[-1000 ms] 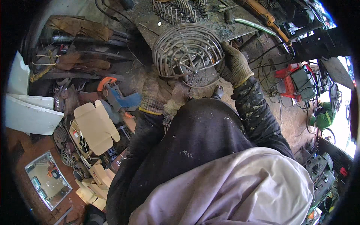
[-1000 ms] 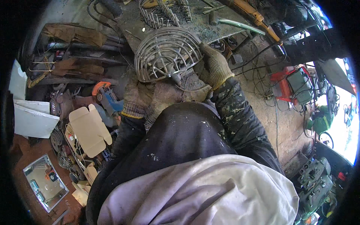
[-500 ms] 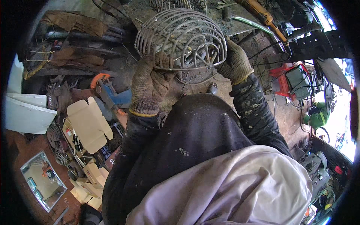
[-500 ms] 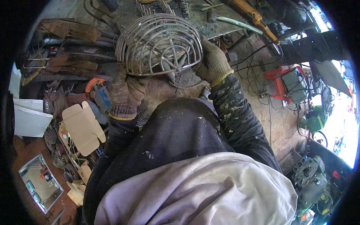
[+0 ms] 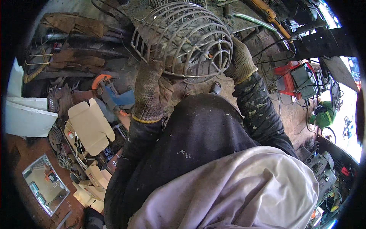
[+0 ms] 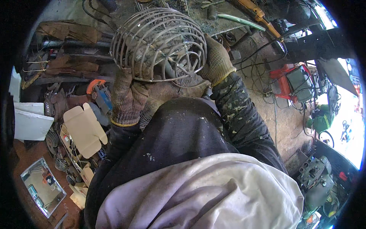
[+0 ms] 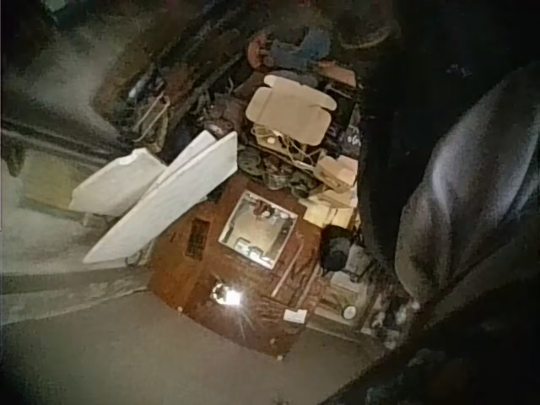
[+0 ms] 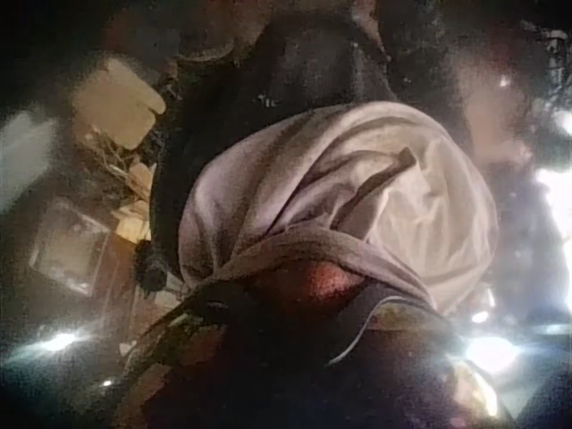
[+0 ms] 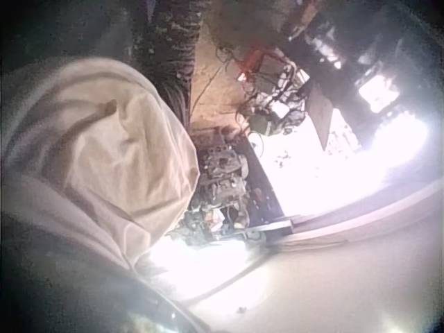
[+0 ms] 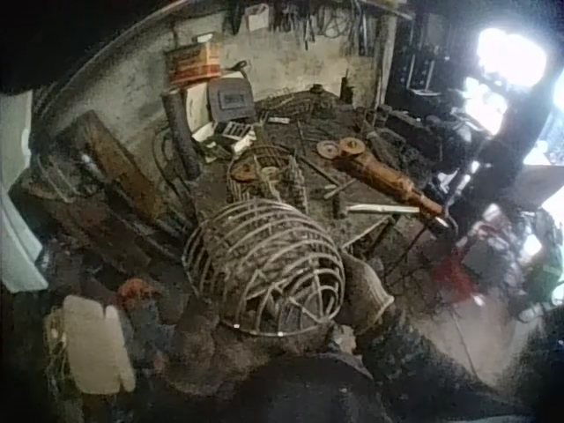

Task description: The person is fabricating a metal object by hammering a wire cage into shape on a workbench, cutting and smoothing sections with an angle grinder, and finally welding components together.

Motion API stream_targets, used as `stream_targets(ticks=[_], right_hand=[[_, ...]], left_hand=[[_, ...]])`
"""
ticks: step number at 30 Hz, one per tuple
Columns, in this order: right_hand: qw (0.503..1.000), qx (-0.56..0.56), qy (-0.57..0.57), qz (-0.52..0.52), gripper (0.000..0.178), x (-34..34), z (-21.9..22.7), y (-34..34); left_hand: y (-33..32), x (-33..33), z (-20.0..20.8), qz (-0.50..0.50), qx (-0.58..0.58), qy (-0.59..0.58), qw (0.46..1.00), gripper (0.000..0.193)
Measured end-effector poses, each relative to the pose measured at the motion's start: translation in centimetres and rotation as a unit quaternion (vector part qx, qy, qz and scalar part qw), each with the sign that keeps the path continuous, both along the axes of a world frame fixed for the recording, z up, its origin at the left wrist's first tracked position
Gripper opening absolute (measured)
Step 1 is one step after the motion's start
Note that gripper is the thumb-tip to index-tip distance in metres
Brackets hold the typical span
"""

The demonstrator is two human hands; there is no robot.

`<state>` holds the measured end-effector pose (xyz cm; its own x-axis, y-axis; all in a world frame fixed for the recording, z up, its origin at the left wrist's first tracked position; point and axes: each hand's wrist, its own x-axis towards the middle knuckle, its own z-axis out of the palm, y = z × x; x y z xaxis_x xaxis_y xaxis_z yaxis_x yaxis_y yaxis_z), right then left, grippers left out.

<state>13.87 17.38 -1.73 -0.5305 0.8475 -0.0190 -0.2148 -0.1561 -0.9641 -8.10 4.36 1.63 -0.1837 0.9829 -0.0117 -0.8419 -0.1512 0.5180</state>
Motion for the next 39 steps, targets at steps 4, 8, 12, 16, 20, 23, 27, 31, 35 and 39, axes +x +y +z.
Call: stream_targets(ticks=[4, 8, 12, 16, 20, 23, 27, 31, 35, 39], right_hand=[[0.870, -0.305, 0.367, 0.123, 0.034, 0.5, -1.3, 1.0], [0.895, -0.342, 0.285, -0.025, 0.038, 0.0, -0.5, 0.8], [0.919, -0.276, 0.281, -0.014, 0.037, 1.3, -1.6, 1.8], [0.912, -0.291, 0.281, -0.075, 0.037, 0.6, 0.2, 0.9], [0.925, -0.251, 0.267, -0.106, 0.038, 1.1, 0.3, 0.3], [0.914, -0.239, 0.284, -0.164, 0.047, 1.2, -0.2, 0.7], [0.916, -0.224, 0.273, -0.189, 0.043, 0.6, 2.6, -0.2], [0.934, -0.227, 0.197, -0.195, 0.036, 1.1, 4.2, -0.1], [0.940, -0.228, 0.220, -0.130, 0.040, 0.8, 4.6, -0.6], [0.936, -0.239, 0.254, -0.038, 0.039, 0.0, 6.0, -0.8]], left_hand=[[-0.7, -0.2, -0.8, -0.003, -0.065, 0.104, 0.992, 0.047], [-0.9, -0.1, -1.8, -0.011, -0.025, 0.101, 0.994, 0.050], [-1.4, -0.5, -2.2, -0.009, -0.084, 0.154, 0.984, 0.050], [-1.0, 1.8, 1.6, 0.046, -0.118, 0.107, 0.986, 0.039], [-0.8, 0.3, 1.3, -0.039, -0.059, 0.129, 0.989, 0.055], [0.1, -0.2, 1.8, -0.011, -0.066, 0.210, 0.976, 0.055], [1.1, -1.5, 0.3, 0.018, -0.042, 0.150, 0.988, 0.052], [2.6, -1.9, -0.5, 0.010, -0.097, 0.115, 0.989, 0.049], [3.2, -2.8, -2.5, 0.011, -0.102, 0.045, 0.994, 0.045], [5.2, -2.0, -2.2, 0.058, -0.131, 0.044, 0.989, 0.050]])
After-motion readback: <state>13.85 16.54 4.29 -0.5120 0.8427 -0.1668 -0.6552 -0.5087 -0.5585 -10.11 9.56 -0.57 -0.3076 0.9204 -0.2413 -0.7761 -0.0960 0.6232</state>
